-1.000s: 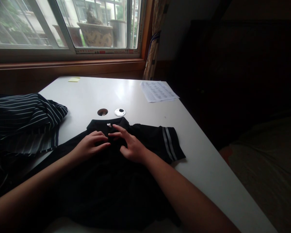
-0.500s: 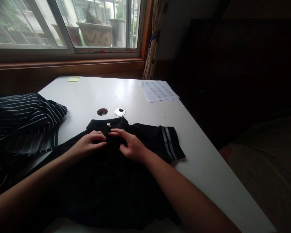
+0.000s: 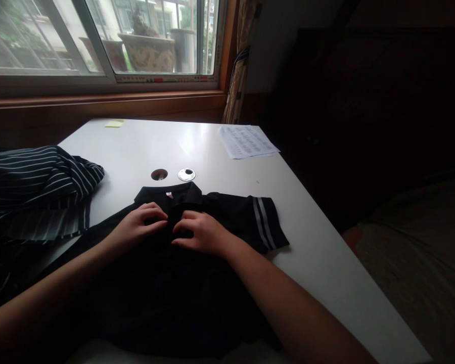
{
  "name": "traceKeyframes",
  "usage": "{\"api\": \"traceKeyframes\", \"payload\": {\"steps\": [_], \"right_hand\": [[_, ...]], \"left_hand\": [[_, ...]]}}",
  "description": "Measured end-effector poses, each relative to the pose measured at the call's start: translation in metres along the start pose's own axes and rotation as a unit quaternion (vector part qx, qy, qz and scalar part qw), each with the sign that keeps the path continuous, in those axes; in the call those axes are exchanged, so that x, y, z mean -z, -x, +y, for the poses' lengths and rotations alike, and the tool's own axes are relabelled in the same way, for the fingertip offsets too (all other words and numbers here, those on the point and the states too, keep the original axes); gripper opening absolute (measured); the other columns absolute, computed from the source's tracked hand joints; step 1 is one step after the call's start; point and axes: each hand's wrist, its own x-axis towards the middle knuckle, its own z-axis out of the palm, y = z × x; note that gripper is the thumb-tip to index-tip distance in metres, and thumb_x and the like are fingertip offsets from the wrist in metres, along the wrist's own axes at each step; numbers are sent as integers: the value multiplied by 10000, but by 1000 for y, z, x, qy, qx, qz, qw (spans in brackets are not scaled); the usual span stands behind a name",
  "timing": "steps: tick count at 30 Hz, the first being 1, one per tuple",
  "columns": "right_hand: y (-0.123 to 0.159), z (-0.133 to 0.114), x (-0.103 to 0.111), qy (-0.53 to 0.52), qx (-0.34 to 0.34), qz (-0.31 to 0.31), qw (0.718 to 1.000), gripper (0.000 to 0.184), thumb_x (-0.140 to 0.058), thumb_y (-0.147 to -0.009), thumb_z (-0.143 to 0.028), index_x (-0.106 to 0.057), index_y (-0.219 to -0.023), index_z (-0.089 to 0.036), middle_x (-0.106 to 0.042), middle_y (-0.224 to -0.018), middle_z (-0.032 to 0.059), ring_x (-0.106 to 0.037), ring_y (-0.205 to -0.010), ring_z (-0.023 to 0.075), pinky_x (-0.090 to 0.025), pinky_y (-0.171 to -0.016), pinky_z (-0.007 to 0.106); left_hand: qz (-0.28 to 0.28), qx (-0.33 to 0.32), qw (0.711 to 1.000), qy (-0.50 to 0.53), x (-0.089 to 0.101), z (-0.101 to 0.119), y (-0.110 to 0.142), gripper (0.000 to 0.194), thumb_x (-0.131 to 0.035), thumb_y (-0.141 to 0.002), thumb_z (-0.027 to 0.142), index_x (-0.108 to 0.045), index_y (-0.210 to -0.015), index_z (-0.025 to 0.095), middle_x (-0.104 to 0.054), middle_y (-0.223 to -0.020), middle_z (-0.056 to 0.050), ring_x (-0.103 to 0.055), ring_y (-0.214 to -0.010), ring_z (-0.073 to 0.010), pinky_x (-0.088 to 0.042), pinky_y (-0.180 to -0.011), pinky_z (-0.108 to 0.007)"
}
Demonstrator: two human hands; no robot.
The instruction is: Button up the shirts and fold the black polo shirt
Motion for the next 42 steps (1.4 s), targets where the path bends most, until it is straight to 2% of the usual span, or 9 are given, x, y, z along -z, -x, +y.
{"api": "traceKeyframes", "payload": {"steps": [5,11,15,21,26,30,35,39,42], "right_hand": [[0,0,-2,30,-12,-15,999,165,-743,-819,-297,-709,-970,-237,-639,-933,21,-629,-852,164,-492,-790,288],[-1,-6,-8,28,-51,-13,998,144,-752,-763,-218,-712,-901,-219,-624,-856,-4,-592,-731,124,-455,-687,239],[-2,-7,-9,16,-90,-19,996,146,-764,-718,-216,-697,-846,-194,-596,-791,-15,-543,-683,109,-415,-630,223],[-2,-7,-4,-58,-107,5,993,114,-717,-756,-233,-663,-839,-176,-558,-811,-7,-535,-700,109,-429,-615,216],[-2,-4,-1,-119,-89,20,989,105,-707,-763,-225,-644,-829,-173,-544,-824,-7,-540,-708,111,-447,-618,218],[0,-2,-2,-118,-73,4,990,102,-711,-762,-219,-655,-836,-178,-554,-815,-11,-542,-687,105,-438,-597,212],[0,-4,1,-118,-63,-11,991,86,-705,-788,-234,-670,-841,-175,-582,-824,0,-571,-713,112,-452,-625,216],[0,-6,6,-159,-89,-14,983,163,-714,-803,-285,-654,-910,-178,-614,-839,3,-587,-740,127,-465,-648,227],[1,-5,11,-187,-104,-2,977,126,-672,-841,-277,-638,-898,-170,-617,-819,-1,-578,-747,129,-458,-672,236]], "left_hand": [[20,-15,997,-72,8,16,4,194,-581,-887,353,-664,-814,194,-617,-811,-16,-589,-745,-169,-452,-675,-283],[-152,37,985,-71,8,30,13,291,-531,-902,383,-637,-723,180,-588,-598,12,-540,-535,-136,-371,-497,-236],[-197,131,971,16,-1,28,15,285,-549,-880,431,-650,-799,178,-621,-607,4,-614,-525,-162,-412,-450,-216],[-165,188,962,110,-1,31,15,317,-606,-846,482,-624,-838,166,-632,-623,-4,-634,-536,-172,-467,-478,-226],[-177,212,937,214,-2,32,11,351,-607,-849,504,-615,-859,154,-635,-656,-7,-609,-547,-143,-494,-538,-237],[-152,190,951,190,-9,29,12,328,-636,-833,482,-624,-909,164,-639,-701,-10,-622,-611,-163,-489,-564,-244],[-117,127,978,120,-15,23,13,283,-640,-828,456,-665,-822,174,-608,-689,2,-567,-625,-157,-414,-531,-225],[-119,146,972,143,-13,21,12,299,-657,-813,466,-694,-821,169,-631,-696,-6,-573,-639,-162,-409,-552,-232],[-120,171,958,197,-12,20,11,318,-678,-800,486,-692,-854,173,-628,-699,0,-555,-595,-143,-387,-530,-229]]}}
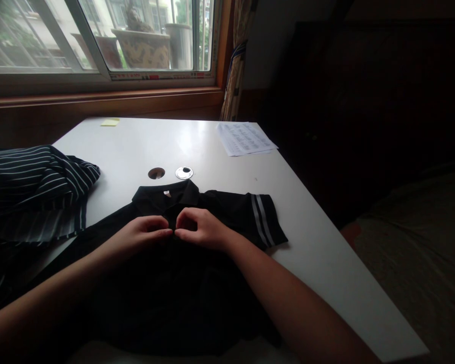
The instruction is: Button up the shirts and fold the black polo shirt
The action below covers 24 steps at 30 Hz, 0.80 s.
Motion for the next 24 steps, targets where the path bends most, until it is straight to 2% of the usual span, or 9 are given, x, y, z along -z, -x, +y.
{"api": "traceKeyframes", "payload": {"steps": [6,9,12,16,24], "right_hand": [[3,2,6,-59,-9,44,997,152,-632,-884,-313,-641,-850,-166,-579,-744,-14,-526,-681,117,-412,-624,239],[3,-1,6,-32,27,66,997,147,-656,-872,-318,-665,-858,-172,-602,-791,5,-551,-719,132,-435,-649,254],[1,-4,4,3,63,63,996,149,-692,-853,-330,-687,-878,-183,-620,-858,24,-586,-771,144,-475,-699,271],[-1,-3,-3,30,71,73,994,212,-757,-799,-358,-679,-901,-190,-614,-865,19,-599,-747,139,-505,-681,266],[0,-8,-11,63,24,109,992,132,-726,-823,-308,-680,-876,-196,-611,-824,11,-606,-724,135,-501,-673,257]], "left_hand": [[17,23,988,151,-1,1,1,306,-742,-778,451,-680,-900,178,-587,-723,18,-527,-625,-111,-382,-561,-208],[11,28,980,197,-2,1,1,295,-745,-790,428,-669,-916,173,-585,-741,13,-515,-638,-103,-377,-564,-197],[31,17,979,199,-4,1,1,289,-751,-790,422,-657,-901,173,-576,-736,16,-500,-640,-99,-371,-561,-189],[65,2,979,192,-7,0,1,279,-751,-792,415,-654,-892,173,-590,-759,10,-516,-670,-110,-391,-579,-197],[98,17,966,239,-10,-1,0,295,-784,-756,396,-650,-901,176,-607,-757,23,-547,-661,-110,-408,-597,-206]]}}
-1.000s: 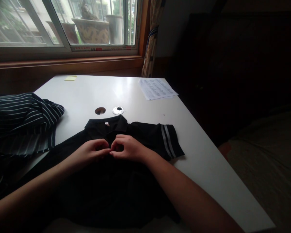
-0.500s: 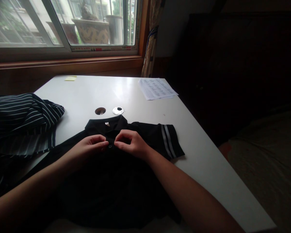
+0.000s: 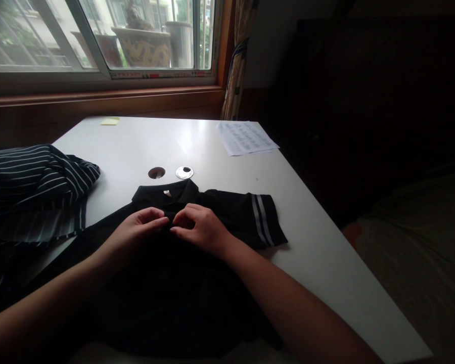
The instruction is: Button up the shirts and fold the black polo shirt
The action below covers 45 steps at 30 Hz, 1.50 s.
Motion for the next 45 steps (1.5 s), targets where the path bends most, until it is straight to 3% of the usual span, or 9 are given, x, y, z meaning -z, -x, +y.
{"api": "traceKeyframes", "payload": {"steps": [5,14,23,31,37,45], "right_hand": [[1,0,-1,-17,-25,0,1000,114,-712,-819,-287,-671,-860,-189,-602,-806,5,-594,-705,127,-487,-649,246],[-1,2,-2,-31,-51,-1,998,100,-719,-781,-237,-664,-837,-175,-615,-788,0,-594,-701,126,-474,-638,238],[-2,6,2,-63,-97,-39,993,139,-698,-827,-306,-702,-870,-174,-697,-872,31,-635,-820,165,-475,-737,272],[-4,1,3,-99,-156,-33,982,154,-704,-800,-316,-708,-835,-167,-674,-781,9,-600,-746,149,-441,-685,253],[-3,0,2,-111,-165,-26,980,150,-702,-793,-311,-708,-824,-165,-671,-780,11,-591,-741,146,-435,-683,249],[-2,3,1,-109,-162,-30,980,159,-701,-795,-323,-708,-829,-168,-668,-766,6,-586,-721,142,-429,-660,245]], "left_hand": [[-15,4,1000,9,1,-1,-2,294,-780,-761,383,-638,-917,177,-599,-760,21,-536,-656,-109,-404,-593,-207],[-12,-53,997,-54,1,-2,-3,292,-788,-747,348,-622,-928,190,-604,-858,20,-555,-772,-124,-421,-674,-213],[-9,-42,998,-49,-1,-1,0,271,-772,-749,352,-591,-854,180,-596,-765,27,-537,-672,-115,-395,-601,-211],[-29,-9,999,21,1,-2,-3,330,-817,-695,347,-566,-834,185,-613,-786,25,-553,-639,-107,-410,-586,-213],[-49,-1,998,41,3,1,-5,329,-825,-706,313,-545,-814,177,-596,-803,21,-546,-663,-97,-414,-602,-204],[-40,-64,997,-34,2,0,-4,326,-784,-729,371,-528,-803,184,-581,-811,14,-524,-675,-112,-415,-614,-219]]}}
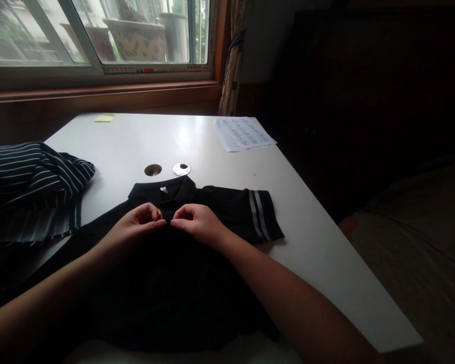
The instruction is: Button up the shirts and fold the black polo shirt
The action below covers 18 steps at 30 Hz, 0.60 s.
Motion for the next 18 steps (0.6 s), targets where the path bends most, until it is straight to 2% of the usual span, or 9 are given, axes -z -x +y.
{"api": "traceKeyframes", "payload": {"steps": [5,12,15,18], "right_hand": [[0,0,1,8,11,-7,1000,123,-688,-808,-289,-705,-834,-170,-674,-786,8,-595,-741,145,-439,-680,251],[0,0,-2,66,62,7,996,75,-679,-824,-242,-697,-838,-171,-684,-837,21,-616,-793,159,-449,-715,266],[1,-2,-4,83,76,21,993,52,-671,-827,-216,-691,-832,-168,-684,-840,25,-617,-796,158,-450,-718,266],[2,-2,-6,95,71,36,992,52,-671,-830,-210,-689,-824,-161,-680,-817,25,-613,-766,151,-445,-696,260]], "left_hand": [[7,-41,991,-125,3,1,0,312,-764,-740,380,-553,-872,191,-575,-827,8,-533,-753,-144,-425,-649,-235],[-4,-46,987,-156,4,-1,-2,291,-730,-777,364,-502,-817,189,-535,-777,28,-481,-682,-118,-387,-600,-225],[0,-78,983,-166,3,-1,-1,298,-718,-793,355,-470,-770,192,-543,-791,22,-490,-695,-122,-397,-618,-230],[20,-122,966,-229,2,-1,1,247,-701,-816,340,-508,-777,190,-536,-770,20,-499,-695,-127,-399,-623,-233]]}}
